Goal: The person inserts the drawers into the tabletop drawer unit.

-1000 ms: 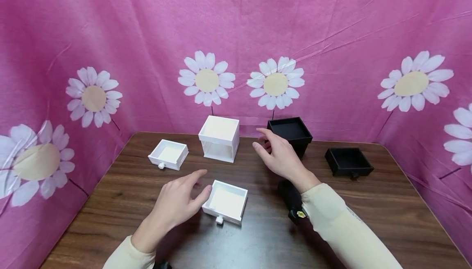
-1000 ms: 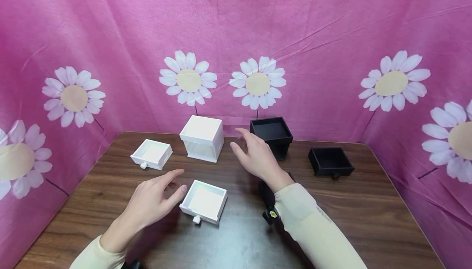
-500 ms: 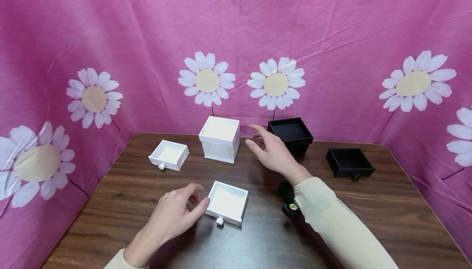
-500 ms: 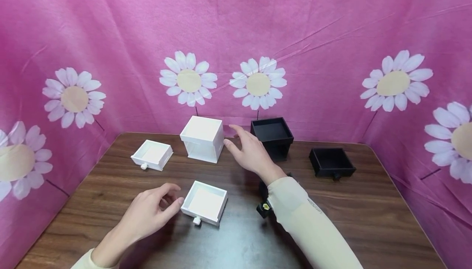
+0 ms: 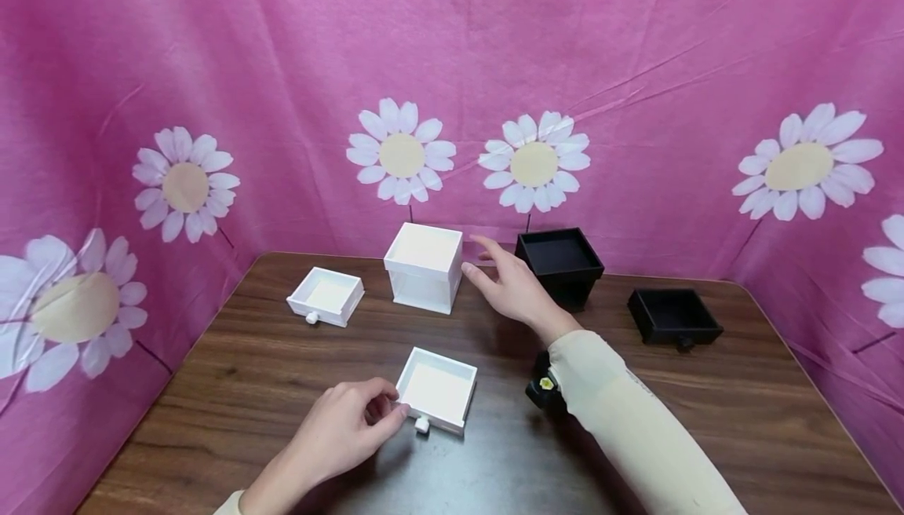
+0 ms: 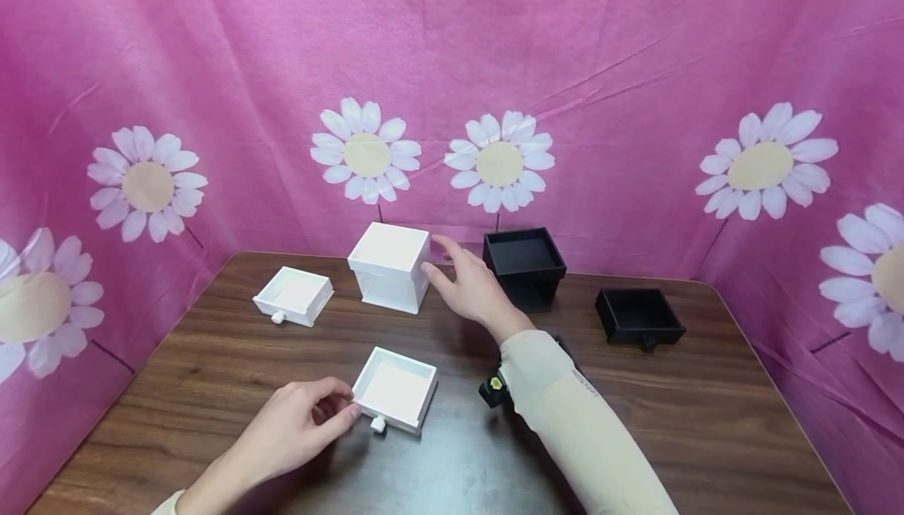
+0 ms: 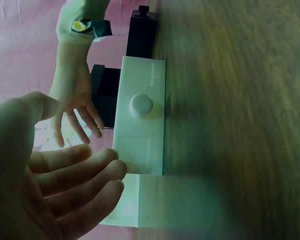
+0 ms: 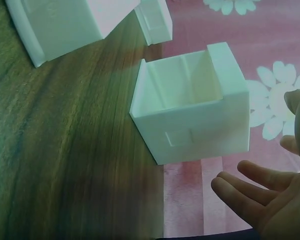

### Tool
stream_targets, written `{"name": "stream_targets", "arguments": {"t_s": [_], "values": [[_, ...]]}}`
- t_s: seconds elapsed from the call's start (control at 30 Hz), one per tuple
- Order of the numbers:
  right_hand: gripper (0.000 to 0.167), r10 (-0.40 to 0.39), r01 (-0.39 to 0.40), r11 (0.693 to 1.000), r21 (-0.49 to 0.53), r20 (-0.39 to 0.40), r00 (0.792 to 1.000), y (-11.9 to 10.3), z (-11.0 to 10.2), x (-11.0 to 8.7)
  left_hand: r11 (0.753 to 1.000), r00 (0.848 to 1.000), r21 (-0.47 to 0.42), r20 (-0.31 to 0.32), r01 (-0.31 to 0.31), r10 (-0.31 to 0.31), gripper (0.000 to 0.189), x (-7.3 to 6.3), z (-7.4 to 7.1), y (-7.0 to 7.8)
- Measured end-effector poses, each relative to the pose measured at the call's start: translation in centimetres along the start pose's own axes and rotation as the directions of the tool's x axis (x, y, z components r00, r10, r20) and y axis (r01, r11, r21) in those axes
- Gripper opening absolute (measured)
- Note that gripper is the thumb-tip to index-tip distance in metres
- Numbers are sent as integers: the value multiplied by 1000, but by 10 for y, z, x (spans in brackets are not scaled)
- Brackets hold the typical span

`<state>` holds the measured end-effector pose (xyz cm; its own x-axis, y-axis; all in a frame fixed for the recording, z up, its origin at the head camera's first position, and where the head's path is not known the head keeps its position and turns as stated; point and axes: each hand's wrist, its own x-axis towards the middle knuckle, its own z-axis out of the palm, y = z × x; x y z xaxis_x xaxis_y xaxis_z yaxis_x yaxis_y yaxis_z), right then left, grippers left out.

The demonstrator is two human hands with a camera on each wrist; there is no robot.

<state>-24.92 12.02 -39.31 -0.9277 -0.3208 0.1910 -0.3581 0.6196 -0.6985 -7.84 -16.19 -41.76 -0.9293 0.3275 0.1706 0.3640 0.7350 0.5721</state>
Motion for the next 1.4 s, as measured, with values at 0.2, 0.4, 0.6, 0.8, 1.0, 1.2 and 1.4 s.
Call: {"name": "stream_targets", "arguments": {"t_s": [0.2, 0.4, 0.6, 0.8, 1.0, 1.2, 1.4], "values": [[67, 19, -20, 999, 32, 16, 1000, 3, 5, 8, 1000, 996, -23, 83, 12, -10, 16, -2, 3, 0], [68, 26, -28, 999, 41, 45, 999, 5, 10, 15, 999, 993, -37, 117, 30, -25, 17, -2, 6, -2], [70, 26, -29, 998, 50, 65, 998, 3, 19, 21, 993, 990, -109, 142, 38, -23, 20, -5, 10, -7], [69, 54, -56, 997, 43, 64, 997, 5, 25, 24, 985, 981, -155, 187, 73, -43, 18, -4, 17, -9], [67, 60, -62, 996, 62, 43, 997, 8, 30, 27, 979, 975, -176, 213, 100, -61, 22, -2, 23, -8], [65, 67, -70, 993, 98, 26, 997, 10, 39, 30, 959, 968, -234, 230, 159, -104, 30, -1, 31, -6], [61, 93, -92, 984, 150, -3, 996, 8, 45, 30, 911, 946, -315, 266, 266, -184, 34, 3, 37, -2]]}}
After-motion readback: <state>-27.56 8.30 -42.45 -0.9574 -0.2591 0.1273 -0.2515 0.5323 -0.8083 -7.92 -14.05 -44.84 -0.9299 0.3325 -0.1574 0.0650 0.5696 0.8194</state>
